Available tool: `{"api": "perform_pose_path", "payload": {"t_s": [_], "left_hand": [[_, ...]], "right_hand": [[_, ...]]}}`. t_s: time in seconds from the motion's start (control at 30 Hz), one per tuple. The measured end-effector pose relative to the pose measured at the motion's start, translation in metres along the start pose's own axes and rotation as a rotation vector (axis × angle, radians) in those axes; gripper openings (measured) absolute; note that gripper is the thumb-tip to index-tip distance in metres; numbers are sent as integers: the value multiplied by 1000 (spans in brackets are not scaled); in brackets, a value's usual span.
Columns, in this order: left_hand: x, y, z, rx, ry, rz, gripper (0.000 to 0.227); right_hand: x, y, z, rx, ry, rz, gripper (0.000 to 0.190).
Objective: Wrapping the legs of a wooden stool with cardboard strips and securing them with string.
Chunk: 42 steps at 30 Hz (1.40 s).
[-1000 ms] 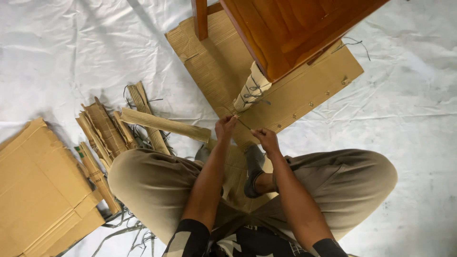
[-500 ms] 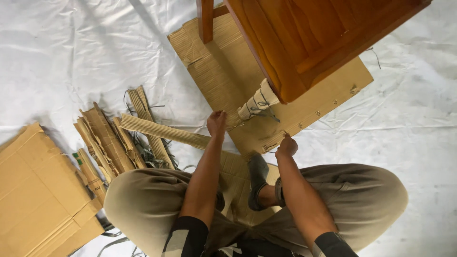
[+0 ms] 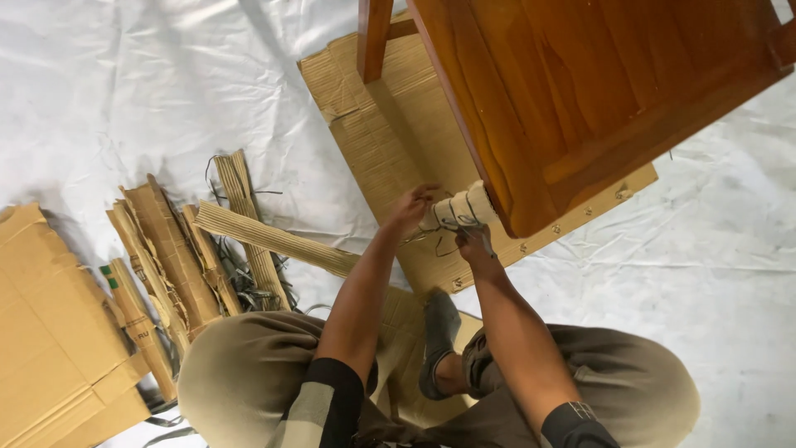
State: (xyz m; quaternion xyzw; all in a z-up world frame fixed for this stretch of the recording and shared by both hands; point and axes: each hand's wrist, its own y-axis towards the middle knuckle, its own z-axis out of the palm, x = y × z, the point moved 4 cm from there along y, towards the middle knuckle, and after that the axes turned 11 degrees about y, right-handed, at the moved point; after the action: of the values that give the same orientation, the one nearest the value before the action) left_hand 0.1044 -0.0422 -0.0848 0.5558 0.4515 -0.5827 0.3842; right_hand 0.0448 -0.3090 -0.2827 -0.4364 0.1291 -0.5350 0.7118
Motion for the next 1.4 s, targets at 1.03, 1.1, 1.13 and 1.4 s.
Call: {"api": "perform_pose_path", "payload": {"t_s": [1.03,1.1,1.13,1.4], "left_hand": [[-38,-97,-5,-350,780,-566,23],[-49,-102,-6,-391,820,-475,21],[-31,-102,-2,-388,821,-471,21],[-2,-100,4,-393,654,-552,24]], "right_hand": [[-31,-207,133,-286,-640,-394,18],[-40,-204,118,-287,-649,-362,17],[-43,-212,119,-288,-646,-365,17],[-45,-245,146,-223,-744,-431,21]]}}
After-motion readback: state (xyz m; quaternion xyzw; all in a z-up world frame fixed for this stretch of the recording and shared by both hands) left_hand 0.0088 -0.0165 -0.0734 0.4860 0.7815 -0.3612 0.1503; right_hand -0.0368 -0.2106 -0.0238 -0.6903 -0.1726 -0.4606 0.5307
